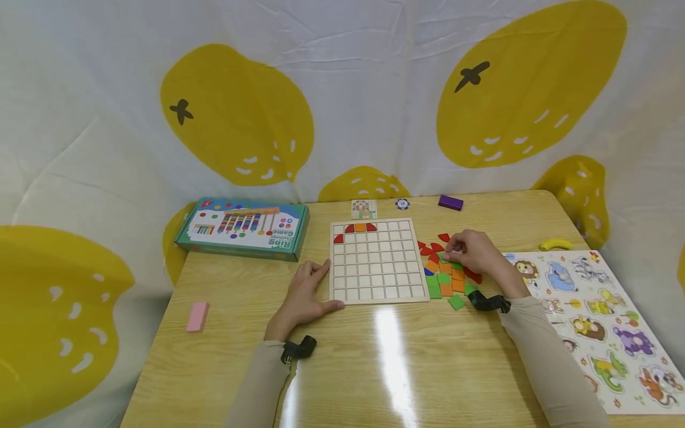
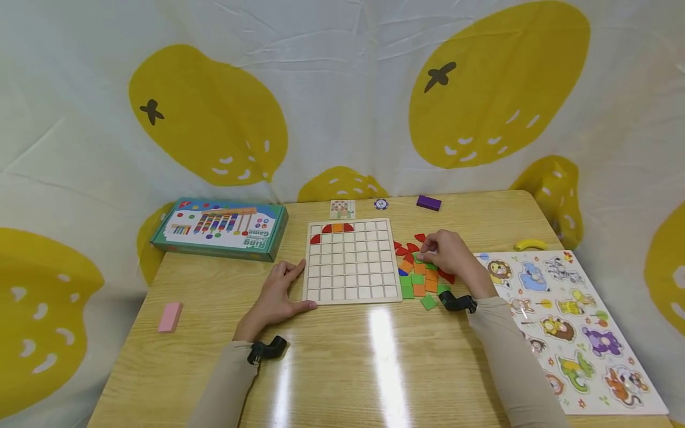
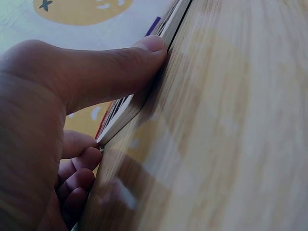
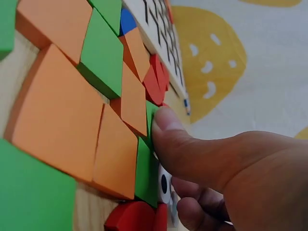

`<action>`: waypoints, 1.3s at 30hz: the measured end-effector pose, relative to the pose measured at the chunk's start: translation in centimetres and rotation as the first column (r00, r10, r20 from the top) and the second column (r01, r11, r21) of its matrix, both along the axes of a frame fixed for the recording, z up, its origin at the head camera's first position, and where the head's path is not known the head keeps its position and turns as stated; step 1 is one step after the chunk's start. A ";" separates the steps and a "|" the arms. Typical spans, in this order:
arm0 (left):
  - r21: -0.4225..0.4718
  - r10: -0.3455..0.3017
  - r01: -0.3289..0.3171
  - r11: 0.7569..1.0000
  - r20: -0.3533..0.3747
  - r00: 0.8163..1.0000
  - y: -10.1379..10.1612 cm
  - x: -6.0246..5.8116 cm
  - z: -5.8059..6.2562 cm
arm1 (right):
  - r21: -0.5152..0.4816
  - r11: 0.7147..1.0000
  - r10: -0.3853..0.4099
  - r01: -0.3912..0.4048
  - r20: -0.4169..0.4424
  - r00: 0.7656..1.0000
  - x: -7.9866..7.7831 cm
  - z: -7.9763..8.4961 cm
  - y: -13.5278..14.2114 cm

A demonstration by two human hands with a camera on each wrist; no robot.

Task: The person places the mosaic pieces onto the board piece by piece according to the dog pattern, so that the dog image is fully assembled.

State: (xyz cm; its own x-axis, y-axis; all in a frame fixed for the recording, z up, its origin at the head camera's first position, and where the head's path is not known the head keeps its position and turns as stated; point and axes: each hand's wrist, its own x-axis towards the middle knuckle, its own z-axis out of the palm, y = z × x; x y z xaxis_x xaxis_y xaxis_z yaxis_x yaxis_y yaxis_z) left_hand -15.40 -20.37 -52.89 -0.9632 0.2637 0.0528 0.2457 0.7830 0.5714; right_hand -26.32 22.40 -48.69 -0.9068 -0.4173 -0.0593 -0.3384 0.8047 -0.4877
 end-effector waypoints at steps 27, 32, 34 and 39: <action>-0.006 0.011 -0.011 1.000 0.027 1.000 0.0 -0.1 -0.2 | -0.586 0.810 0.046 0.030 0.115 0.992 -1.9 -1.1 -14.9; 0.007 -0.001 0.001 1.000 0.003 1.000 0.1 -0.2 -0.3 | -0.507 0.860 0.094 -0.052 0.056 0.994 -2.0 -2.3 -19.1; 0.008 -0.006 0.006 1.000 -0.007 1.000 0.0 -0.2 -0.3 | -0.477 0.875 0.112 -0.079 0.040 0.993 -2.0 -2.5 -20.2; -0.002 0.001 -0.001 1.000 -0.002 1.000 -0.3 -0.2 -0.1 | -0.363 0.921 0.132 -0.138 -0.041 0.990 -1.9 -2.7 -21.9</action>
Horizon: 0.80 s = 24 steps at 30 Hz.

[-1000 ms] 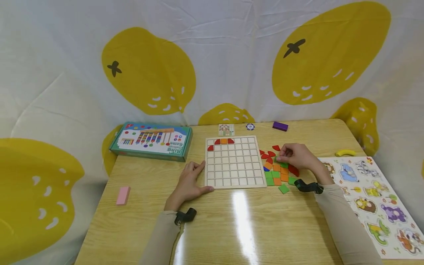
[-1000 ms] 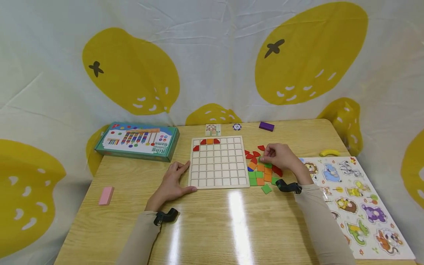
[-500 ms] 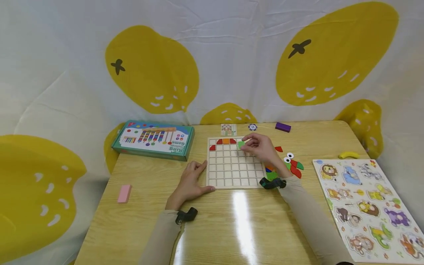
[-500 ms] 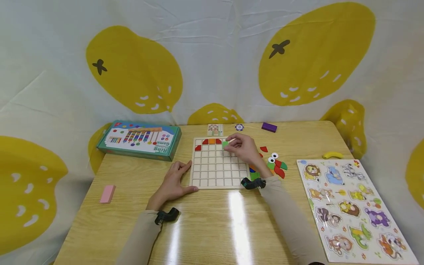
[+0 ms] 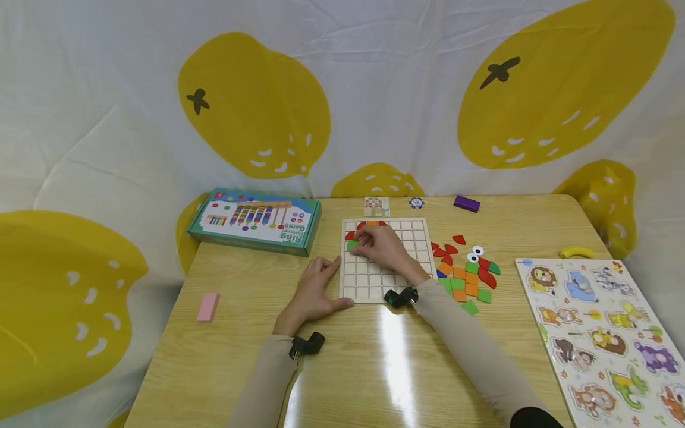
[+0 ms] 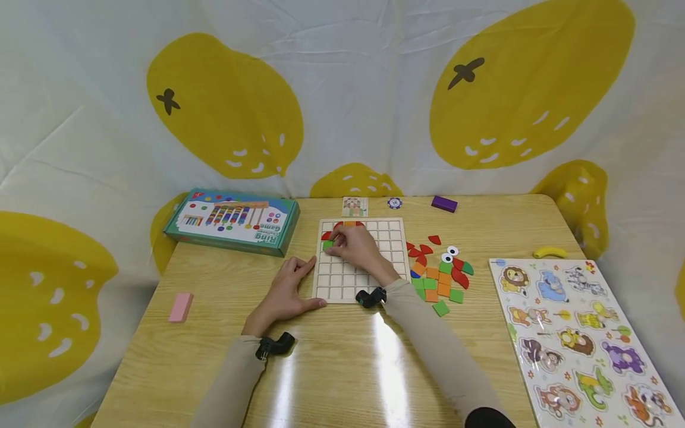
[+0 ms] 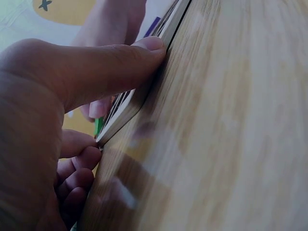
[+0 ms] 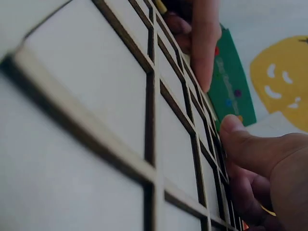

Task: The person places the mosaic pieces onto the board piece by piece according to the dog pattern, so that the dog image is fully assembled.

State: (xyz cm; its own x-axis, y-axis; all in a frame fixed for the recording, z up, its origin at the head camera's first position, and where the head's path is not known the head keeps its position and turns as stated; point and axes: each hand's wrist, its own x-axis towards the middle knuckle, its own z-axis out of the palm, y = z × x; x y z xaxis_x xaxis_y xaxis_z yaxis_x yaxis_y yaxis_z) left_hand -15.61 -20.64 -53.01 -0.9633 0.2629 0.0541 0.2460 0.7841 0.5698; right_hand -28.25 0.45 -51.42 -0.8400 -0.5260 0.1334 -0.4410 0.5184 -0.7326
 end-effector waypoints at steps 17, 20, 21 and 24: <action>0.002 -0.004 0.004 1.000 0.011 1.000 0.5 0.0 0.2 | 0.017 1.000 -0.004 0.004 -0.008 1.000 0.3 0.5 1.2; 0.005 0.006 -0.006 1.000 0.030 1.000 0.5 0.1 0.3 | -0.014 1.000 -0.007 0.008 0.012 1.000 0.4 1.6 4.1; 0.005 0.009 -0.009 1.000 0.030 1.000 0.5 0.1 0.3 | -0.005 1.000 -0.017 0.017 0.019 1.000 0.3 2.1 5.3; 0.000 0.019 -0.019 1.000 0.032 0.999 0.2 0.2 0.4 | 0.072 0.995 -0.071 0.067 0.048 0.996 0.4 3.7 9.5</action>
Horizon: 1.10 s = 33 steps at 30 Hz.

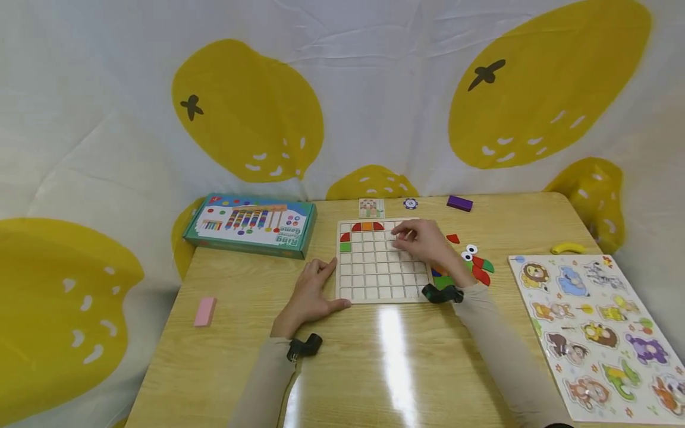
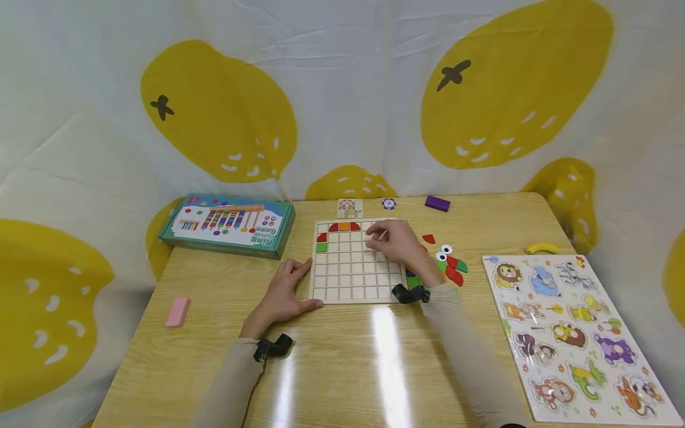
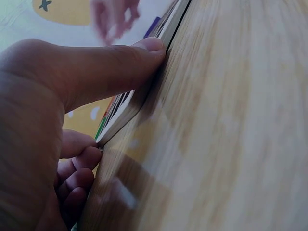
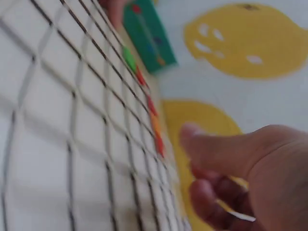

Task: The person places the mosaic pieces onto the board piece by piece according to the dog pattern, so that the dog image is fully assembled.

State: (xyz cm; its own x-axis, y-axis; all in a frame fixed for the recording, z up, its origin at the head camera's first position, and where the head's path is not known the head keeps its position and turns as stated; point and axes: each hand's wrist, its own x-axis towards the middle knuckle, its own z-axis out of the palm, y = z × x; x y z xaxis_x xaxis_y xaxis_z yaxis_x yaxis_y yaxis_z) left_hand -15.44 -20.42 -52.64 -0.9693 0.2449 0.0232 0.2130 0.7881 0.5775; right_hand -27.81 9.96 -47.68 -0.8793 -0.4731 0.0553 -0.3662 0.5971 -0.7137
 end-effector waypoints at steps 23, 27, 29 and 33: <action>0.000 -0.012 0.012 1.000 -0.001 1.000 -0.1 -0.1 -0.1 | 0.018 0.988 -0.152 0.152 -0.015 0.988 1.0 -0.4 8.4; 0.003 -0.006 0.006 1.000 -0.009 1.000 -0.2 -0.1 0.0 | -0.184 0.970 -0.149 0.161 0.076 0.986 1.0 -0.3 4.8; 0.001 -0.003 0.003 1.000 -0.008 1.000 -0.2 -0.1 0.0 | -0.256 0.952 -0.139 0.170 0.137 0.981 0.9 -0.6 2.6; 0.001 -0.003 0.003 1.000 -0.009 1.000 -0.1 -0.1 -0.1 | -0.305 0.942 -0.083 0.141 0.195 0.977 1.1 -1.6 -2.0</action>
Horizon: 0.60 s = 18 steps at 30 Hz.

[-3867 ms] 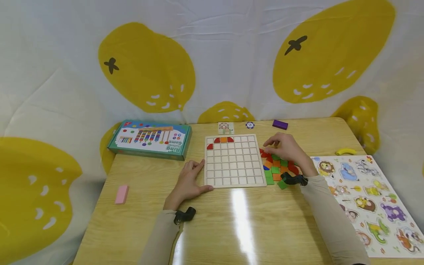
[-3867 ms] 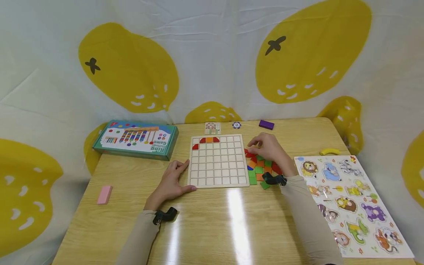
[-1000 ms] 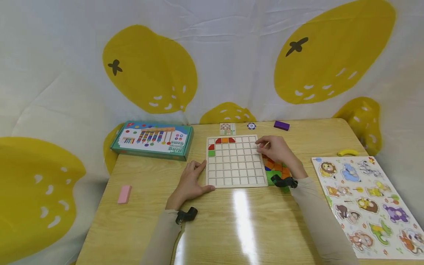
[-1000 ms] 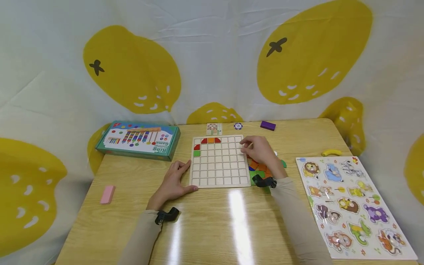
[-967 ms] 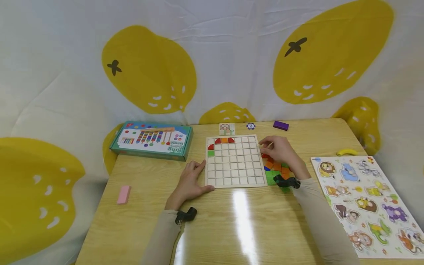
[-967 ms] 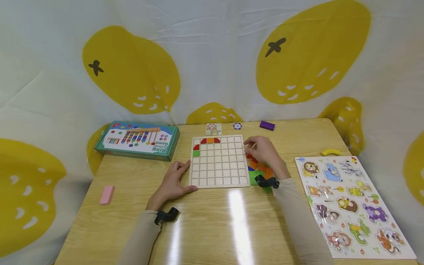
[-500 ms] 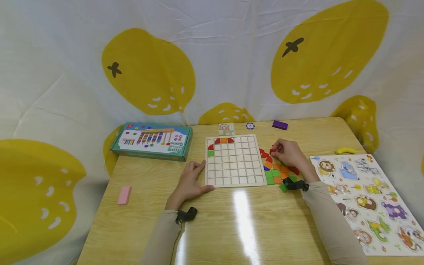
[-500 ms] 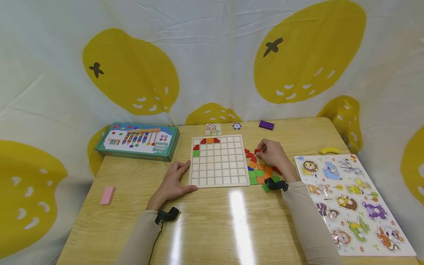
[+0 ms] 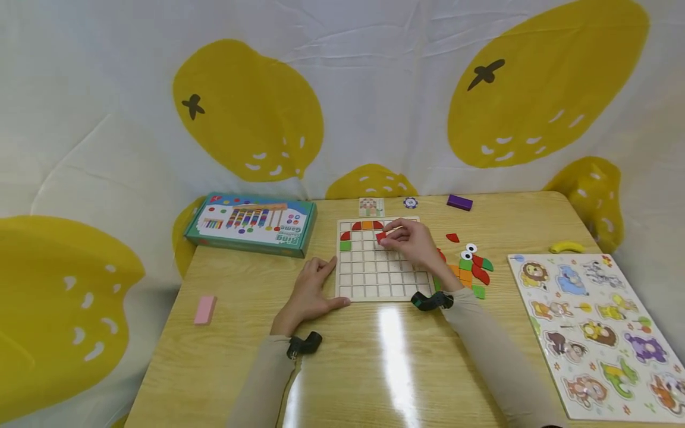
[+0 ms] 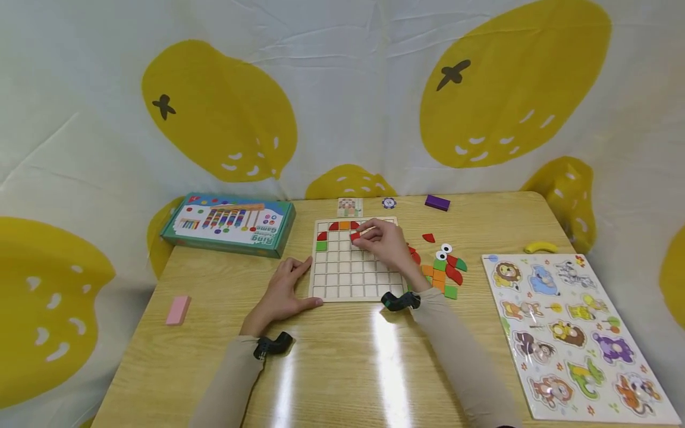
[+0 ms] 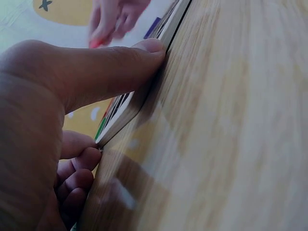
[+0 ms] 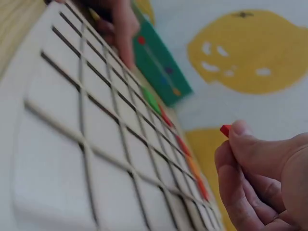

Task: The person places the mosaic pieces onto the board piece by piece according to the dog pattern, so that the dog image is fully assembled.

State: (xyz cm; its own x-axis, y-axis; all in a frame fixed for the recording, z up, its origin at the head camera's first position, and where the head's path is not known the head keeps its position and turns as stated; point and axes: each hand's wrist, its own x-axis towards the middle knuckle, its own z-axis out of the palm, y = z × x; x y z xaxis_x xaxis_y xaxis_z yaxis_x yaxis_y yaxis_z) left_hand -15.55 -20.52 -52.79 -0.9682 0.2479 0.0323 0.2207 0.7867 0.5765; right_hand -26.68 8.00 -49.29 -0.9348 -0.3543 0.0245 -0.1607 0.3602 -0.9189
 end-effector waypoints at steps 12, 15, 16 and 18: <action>-0.002 -0.010 0.010 1.000 0.004 1.000 0.5 -0.2 0.0 | 0.113 0.987 0.128 -0.111 -0.165 0.978 0.4 -1.9 -6.4; -0.002 -0.001 0.001 1.000 0.009 1.000 0.4 -0.2 0.2 | 0.149 0.980 0.159 -0.131 -0.195 0.968 0.4 -1.8 -7.0; 0.000 0.002 -0.002 1.000 0.009 1.000 0.3 -0.1 0.3 | 0.167 0.977 0.169 -0.136 -0.199 0.965 0.4 -1.8 -7.2; 0.002 0.003 -0.003 1.000 0.011 1.000 0.2 -0.1 0.3 | 0.191 0.971 0.184 -0.146 -0.201 0.962 0.5 -1.8 -7.4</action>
State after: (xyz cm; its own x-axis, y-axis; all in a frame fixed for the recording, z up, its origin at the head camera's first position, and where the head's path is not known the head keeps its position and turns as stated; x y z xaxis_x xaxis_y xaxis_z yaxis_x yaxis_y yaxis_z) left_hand -15.62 -20.31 -52.48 -0.9692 0.2453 0.0226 0.2124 0.7859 0.5807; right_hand -26.21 0.56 -51.06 -0.8421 -0.5196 0.1442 -0.4188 0.4618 -0.7819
